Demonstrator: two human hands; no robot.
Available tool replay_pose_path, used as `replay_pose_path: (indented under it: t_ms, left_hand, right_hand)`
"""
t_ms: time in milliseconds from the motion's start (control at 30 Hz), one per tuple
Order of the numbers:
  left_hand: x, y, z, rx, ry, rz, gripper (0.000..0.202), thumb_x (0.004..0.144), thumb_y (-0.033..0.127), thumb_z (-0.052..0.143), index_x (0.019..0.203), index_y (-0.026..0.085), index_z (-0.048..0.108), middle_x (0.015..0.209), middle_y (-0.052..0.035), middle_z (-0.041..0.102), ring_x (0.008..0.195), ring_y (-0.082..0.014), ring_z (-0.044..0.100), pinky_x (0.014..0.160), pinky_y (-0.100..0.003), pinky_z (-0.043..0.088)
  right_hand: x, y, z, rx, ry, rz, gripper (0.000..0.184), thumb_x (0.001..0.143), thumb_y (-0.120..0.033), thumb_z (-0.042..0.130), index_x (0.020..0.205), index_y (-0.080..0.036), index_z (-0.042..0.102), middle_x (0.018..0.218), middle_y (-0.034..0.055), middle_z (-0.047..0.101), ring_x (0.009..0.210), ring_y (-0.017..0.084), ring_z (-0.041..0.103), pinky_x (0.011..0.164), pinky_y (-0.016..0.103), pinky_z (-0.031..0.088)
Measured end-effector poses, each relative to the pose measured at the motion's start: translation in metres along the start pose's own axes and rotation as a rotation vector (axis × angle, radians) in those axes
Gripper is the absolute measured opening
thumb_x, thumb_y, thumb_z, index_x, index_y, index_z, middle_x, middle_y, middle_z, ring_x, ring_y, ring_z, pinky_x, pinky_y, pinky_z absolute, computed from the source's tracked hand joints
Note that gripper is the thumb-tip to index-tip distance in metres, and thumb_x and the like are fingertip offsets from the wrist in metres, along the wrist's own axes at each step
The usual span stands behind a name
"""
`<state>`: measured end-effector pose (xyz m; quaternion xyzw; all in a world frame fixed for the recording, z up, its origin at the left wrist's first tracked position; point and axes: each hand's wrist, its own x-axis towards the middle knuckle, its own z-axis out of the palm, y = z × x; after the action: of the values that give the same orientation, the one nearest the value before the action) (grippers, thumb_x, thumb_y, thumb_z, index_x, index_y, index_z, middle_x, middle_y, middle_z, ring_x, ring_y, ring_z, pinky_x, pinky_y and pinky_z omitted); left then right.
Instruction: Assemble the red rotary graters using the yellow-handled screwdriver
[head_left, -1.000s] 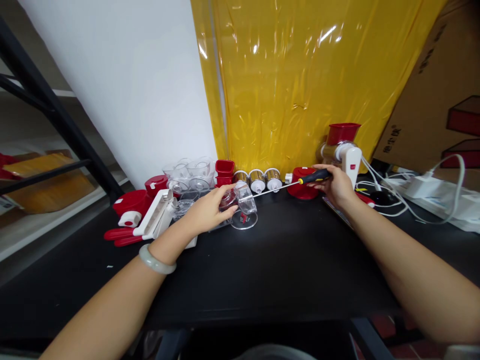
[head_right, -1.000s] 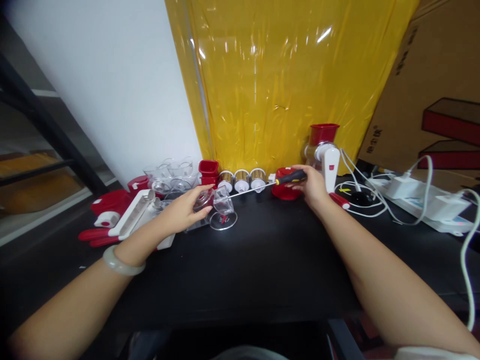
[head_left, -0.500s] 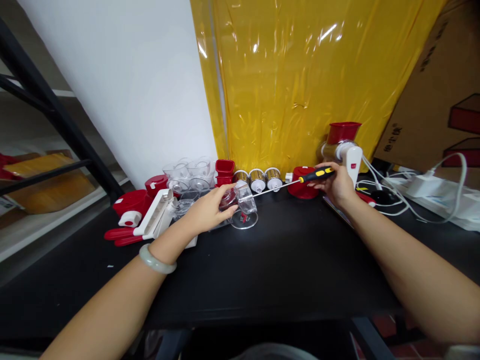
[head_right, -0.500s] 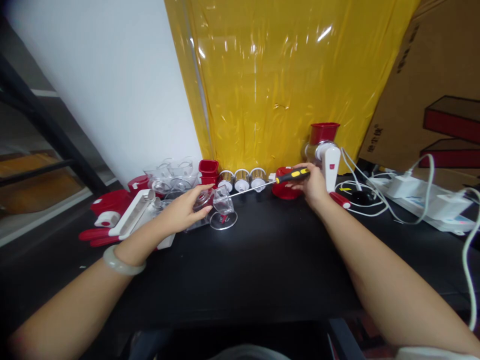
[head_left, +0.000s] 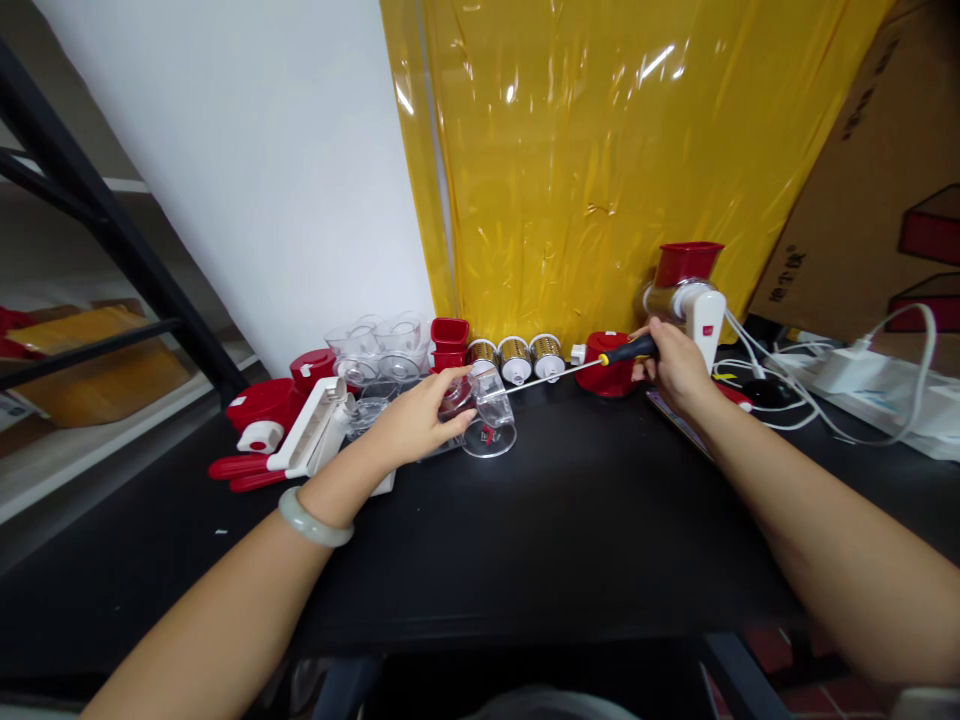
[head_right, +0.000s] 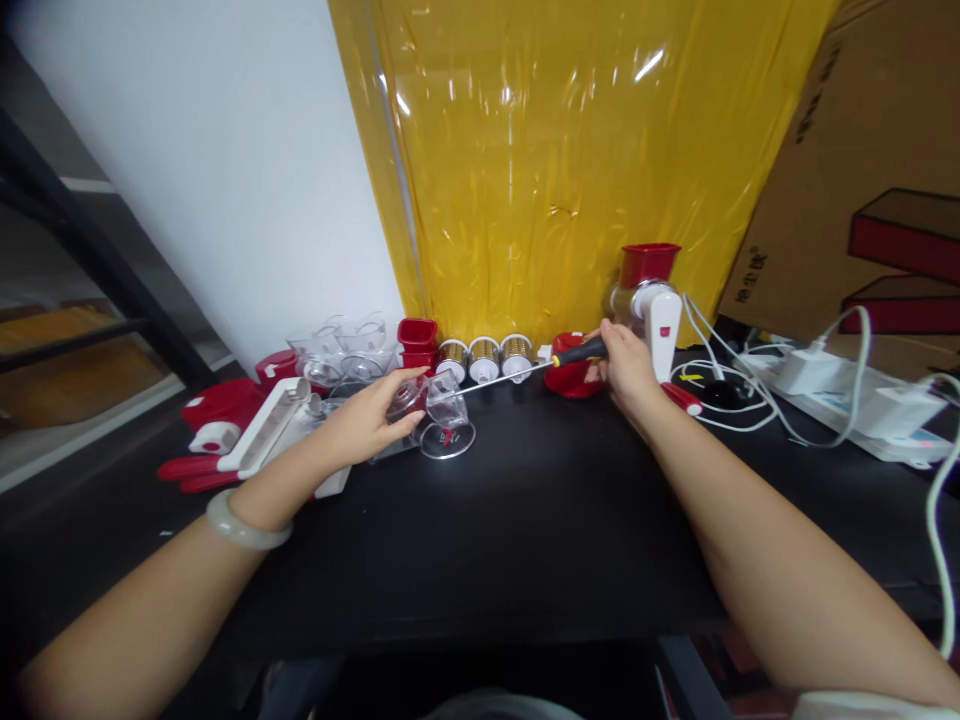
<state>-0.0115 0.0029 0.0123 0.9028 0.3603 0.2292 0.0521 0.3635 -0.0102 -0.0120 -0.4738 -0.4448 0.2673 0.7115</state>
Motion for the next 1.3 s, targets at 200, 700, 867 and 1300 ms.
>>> replay_pose_path:
  t_ms: [200,700,867,1300]
  left_hand:
    - [-0.0005,0.0015,-0.0006,-0.007,0.008,0.014,0.059,0.092,0.049,0.052,0.144,0.024,0.039,0.135,-0.0120,0.058,0.114,-0.0297,0.061,0.094,-0.045,0.050]
    - [0.0000,0.0015,-0.0007,0.003,-0.007,-0.005,0.060,0.092,0.049,0.053,0.144,0.024,0.038,0.134,-0.0119,0.059,0.114,-0.0298,0.061,0.092,-0.044,0.050]
    - [-0.0004,0.0025,-0.0009,0.004,-0.012,-0.010,0.060,0.092,0.050,0.052,0.145,0.024,0.038,0.134,-0.0120,0.058,0.114,-0.0302,0.061,0.093,-0.045,0.050]
    - [-0.0002,0.0001,-0.0003,-0.004,-0.005,0.003,0.060,0.092,0.048,0.053,0.145,0.025,0.038,0.136,-0.0115,0.057,0.114,-0.0296,0.060,0.094,-0.044,0.049]
  right_hand:
    - [0.0013,0.0013,-0.0038,0.086,-0.009,0.130,0.033,0.086,-0.050,0.042,0.085,-0.023,0.061,0.060,0.0034,0.064,0.051,0.020,0.065,0.042,0.028,0.045]
    - [-0.0018,0.0012,0.0009,0.013,-0.013,-0.005,0.030,0.086,-0.053,0.056,0.073,-0.025,0.060,0.034,-0.0060,0.037,0.031,0.015,0.044,0.036,0.028,0.036]
    - [0.0010,0.0000,-0.0008,0.058,0.021,0.125,0.039,0.093,-0.048,0.039,0.077,-0.023,0.064,0.041,0.0005,0.050,0.039,0.019,0.055,0.042,0.031,0.044]
    - [-0.0009,0.0002,-0.0012,0.058,-0.005,0.038,0.024,0.087,-0.044,0.053,0.083,-0.024,0.065,0.040,-0.0033,0.049,0.034,0.016,0.049,0.038,0.030,0.041]
